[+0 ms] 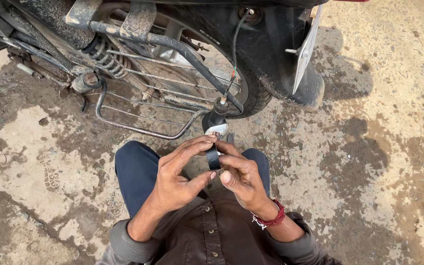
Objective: The person kneels beside a motorcycle and repairs a rear light wiring connection. They strip wire ends, twist them together, and wrap the joint with electrical tape. The person uses scissors to cut the tape and a wrench is visible on the ground.
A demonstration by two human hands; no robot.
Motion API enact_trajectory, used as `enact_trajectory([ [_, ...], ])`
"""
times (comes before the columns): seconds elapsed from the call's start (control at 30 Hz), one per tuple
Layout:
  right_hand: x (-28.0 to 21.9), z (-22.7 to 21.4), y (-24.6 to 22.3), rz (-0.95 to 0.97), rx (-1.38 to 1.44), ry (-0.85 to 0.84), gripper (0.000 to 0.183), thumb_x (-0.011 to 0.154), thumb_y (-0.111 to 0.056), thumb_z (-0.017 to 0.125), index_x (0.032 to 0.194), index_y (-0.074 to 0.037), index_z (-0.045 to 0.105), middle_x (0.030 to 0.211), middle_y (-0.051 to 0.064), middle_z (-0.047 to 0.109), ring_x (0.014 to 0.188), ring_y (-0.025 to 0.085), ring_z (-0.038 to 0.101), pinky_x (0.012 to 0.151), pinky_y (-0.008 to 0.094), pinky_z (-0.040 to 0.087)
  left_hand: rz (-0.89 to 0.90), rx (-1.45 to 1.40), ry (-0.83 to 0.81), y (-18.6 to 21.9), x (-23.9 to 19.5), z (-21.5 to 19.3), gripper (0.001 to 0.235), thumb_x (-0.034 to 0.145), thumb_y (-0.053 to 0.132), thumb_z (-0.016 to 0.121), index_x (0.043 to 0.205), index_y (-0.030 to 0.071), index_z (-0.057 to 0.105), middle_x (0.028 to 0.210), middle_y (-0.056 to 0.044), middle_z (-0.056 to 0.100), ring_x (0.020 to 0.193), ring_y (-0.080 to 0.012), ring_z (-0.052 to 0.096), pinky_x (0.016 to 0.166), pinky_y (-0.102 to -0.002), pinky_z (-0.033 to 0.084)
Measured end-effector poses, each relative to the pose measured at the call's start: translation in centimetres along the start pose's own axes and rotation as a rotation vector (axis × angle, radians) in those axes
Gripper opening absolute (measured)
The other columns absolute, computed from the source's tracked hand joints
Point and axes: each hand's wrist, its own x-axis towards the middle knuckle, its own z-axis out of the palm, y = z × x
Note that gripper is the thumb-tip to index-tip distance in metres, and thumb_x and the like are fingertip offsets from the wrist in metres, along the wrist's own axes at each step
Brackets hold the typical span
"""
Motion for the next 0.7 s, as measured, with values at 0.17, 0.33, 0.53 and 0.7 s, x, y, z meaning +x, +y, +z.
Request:
enact_trajectory([
  [0.17,0.6,0.8,-1.5,-0.117,-0.516,0.094,0.03,0.1,-0.028,0.071,0.103,0.002,0.074,0.146,0.02,0.06,0.126,0.03,0.062,0.103,0.038,0.051,0.043,0.142,-0.044,1.5,1.5,-0.8,0.052,0.073,0.003,0.082,0.122,-0.001,0.066,0.136,-0.019,0.065,0.125,-0.0344,0.066,0.106,-0.041,0.054],
  [0.33,1.0,1.7,-3.4,-0.286,-0.829,0.159,0.022,0.097,-0.02,0.074,0.103,0.002,0.072,0.141,0.019,0.062,0.121,0.03,0.066,0.1,0.038,0.053,0.145,0.493,-0.088,2.6,2.6,-1.3,0.035,0.083,0.012,0.085,0.115,0.001,0.072,0.118,-0.011,0.071,0.104,-0.0255,0.071,0.086,-0.036,0.06],
  [0.53,1.2,2.3,-4.6,-0.324,-1.071,0.224,0.021,0.09,-0.017,0.077,0.095,0.002,0.071,0.139,0.02,0.062,0.089,0.025,0.064,0.079,0.036,0.053,0.277,0.771,-0.245,3.8,3.0,-1.2,0.041,0.078,0.005,0.074,0.117,-0.004,0.069,0.113,-0.016,0.069,0.097,-0.0301,0.072,0.079,-0.039,0.06],
  [0.7,1.0,2.6,-4.8,-0.271,-0.992,0.249,0.025,0.089,-0.021,0.079,0.094,0.002,0.072,0.137,0.02,0.065,0.087,0.022,0.065,0.075,0.033,0.053,0.261,0.783,-0.159,4.1,3.7,-0.1,0.032,0.082,0.004,0.074,0.113,-0.005,0.068,0.11,-0.019,0.069,0.093,-0.0321,0.072,0.079,-0.041,0.06],
])
